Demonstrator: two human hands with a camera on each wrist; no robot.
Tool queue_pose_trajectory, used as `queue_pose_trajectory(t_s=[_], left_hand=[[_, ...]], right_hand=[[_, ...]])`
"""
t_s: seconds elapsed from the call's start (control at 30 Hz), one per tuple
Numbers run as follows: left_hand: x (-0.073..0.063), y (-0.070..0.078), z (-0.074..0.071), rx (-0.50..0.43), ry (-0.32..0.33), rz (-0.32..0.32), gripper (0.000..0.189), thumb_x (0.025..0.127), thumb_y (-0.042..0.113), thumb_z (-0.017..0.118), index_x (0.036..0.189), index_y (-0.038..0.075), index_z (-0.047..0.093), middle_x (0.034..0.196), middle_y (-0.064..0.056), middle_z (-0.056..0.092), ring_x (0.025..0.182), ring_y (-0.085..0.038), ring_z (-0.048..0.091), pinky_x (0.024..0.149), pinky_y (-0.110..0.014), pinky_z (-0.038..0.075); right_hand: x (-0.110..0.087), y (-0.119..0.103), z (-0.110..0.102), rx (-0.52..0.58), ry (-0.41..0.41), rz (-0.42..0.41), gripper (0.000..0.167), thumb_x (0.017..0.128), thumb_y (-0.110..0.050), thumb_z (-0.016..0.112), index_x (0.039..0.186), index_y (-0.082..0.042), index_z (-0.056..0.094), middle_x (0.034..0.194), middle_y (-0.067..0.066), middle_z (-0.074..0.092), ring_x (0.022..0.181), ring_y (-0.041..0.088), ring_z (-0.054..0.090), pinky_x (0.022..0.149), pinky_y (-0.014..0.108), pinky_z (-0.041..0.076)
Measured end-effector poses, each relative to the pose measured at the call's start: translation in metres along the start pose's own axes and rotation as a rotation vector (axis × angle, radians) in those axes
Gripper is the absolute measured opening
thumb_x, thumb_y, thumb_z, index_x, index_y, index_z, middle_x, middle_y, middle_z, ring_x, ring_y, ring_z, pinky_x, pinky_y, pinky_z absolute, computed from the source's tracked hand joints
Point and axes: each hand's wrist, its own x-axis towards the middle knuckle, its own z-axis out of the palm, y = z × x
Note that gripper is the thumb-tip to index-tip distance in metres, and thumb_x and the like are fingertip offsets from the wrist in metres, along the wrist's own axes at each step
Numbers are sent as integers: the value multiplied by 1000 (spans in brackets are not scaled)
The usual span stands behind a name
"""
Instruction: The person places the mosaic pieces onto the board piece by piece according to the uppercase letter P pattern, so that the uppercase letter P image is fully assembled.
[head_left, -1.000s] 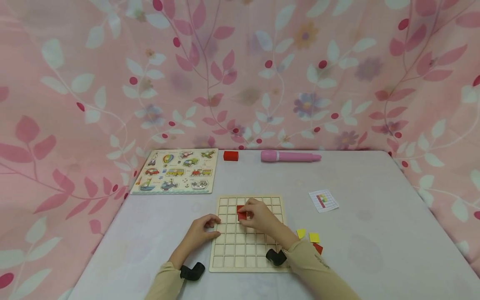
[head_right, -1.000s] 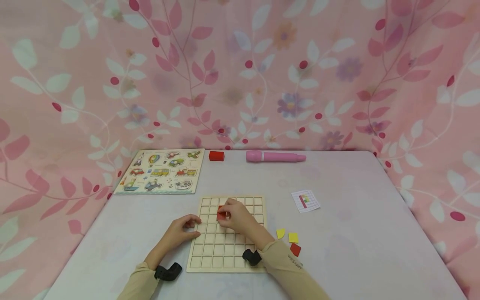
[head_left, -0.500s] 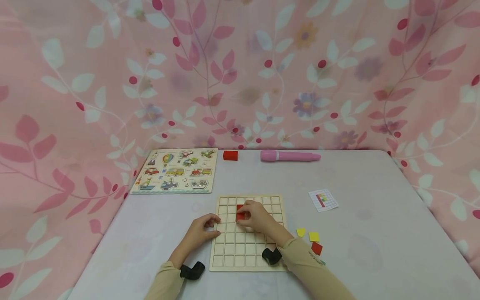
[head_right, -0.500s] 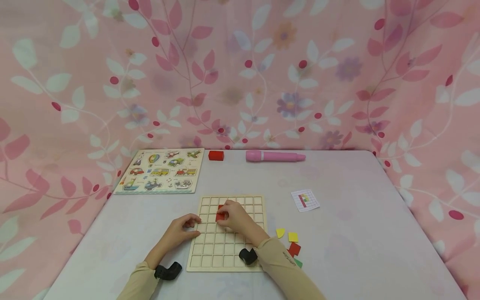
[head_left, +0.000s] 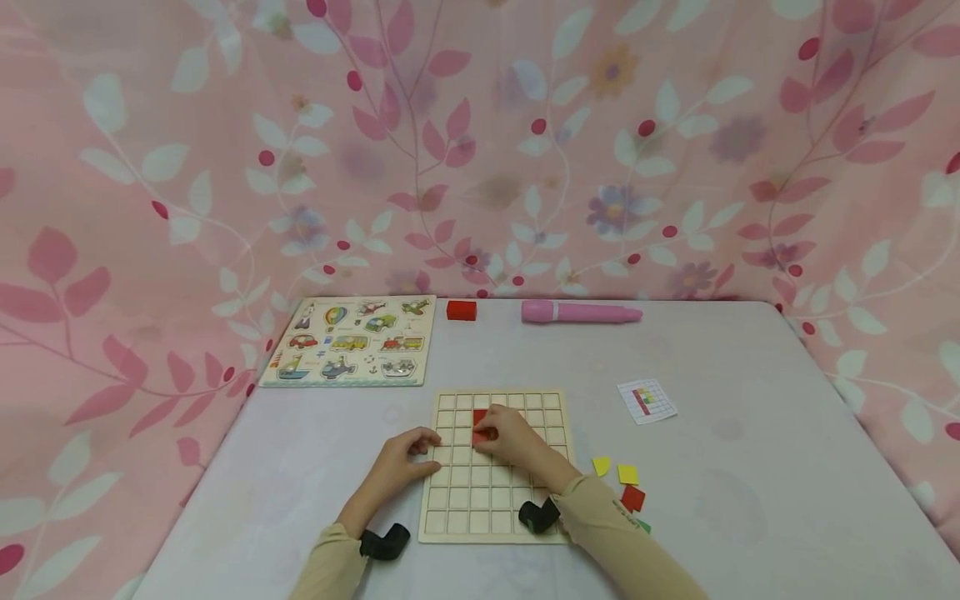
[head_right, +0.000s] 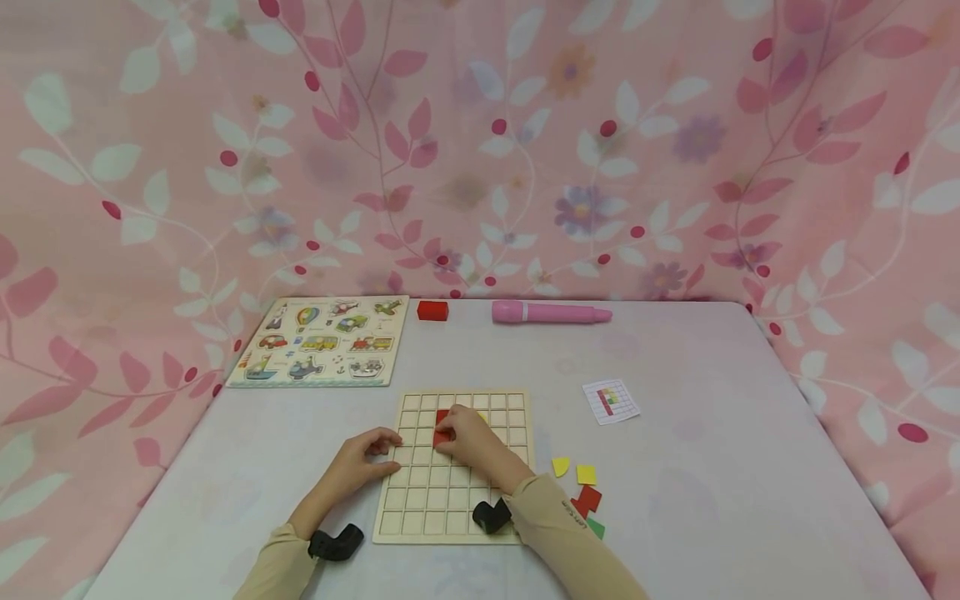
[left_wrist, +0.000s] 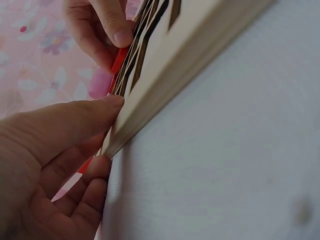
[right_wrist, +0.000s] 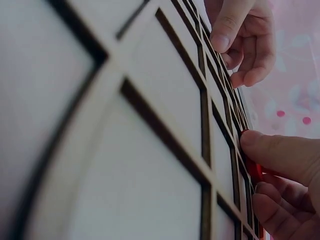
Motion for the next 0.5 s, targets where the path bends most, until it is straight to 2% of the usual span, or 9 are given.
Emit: queue_pose_trajectory(t_s=[0.23, 0.5], left_hand=[[1, 1, 0, 2, -7, -7, 29, 70, 9, 76, 96, 9, 62, 84, 4, 56, 76, -15, 50, 70, -31, 42], [0, 1, 0, -3, -8, -7, 29, 70, 8, 76, 95, 9, 62, 83, 3, 55, 76, -15, 50, 70, -30, 42]], right_hand=[[2, 1, 1, -16, 62, 13, 14, 74, -10, 73, 85, -5, 67, 79, -2, 52, 69, 11, 47, 63, 24, 41], [2, 3, 2, 35, 79, 15, 17, 72, -7, 74, 86, -2, 66, 82, 2, 55, 69, 13, 48, 62, 24, 42]])
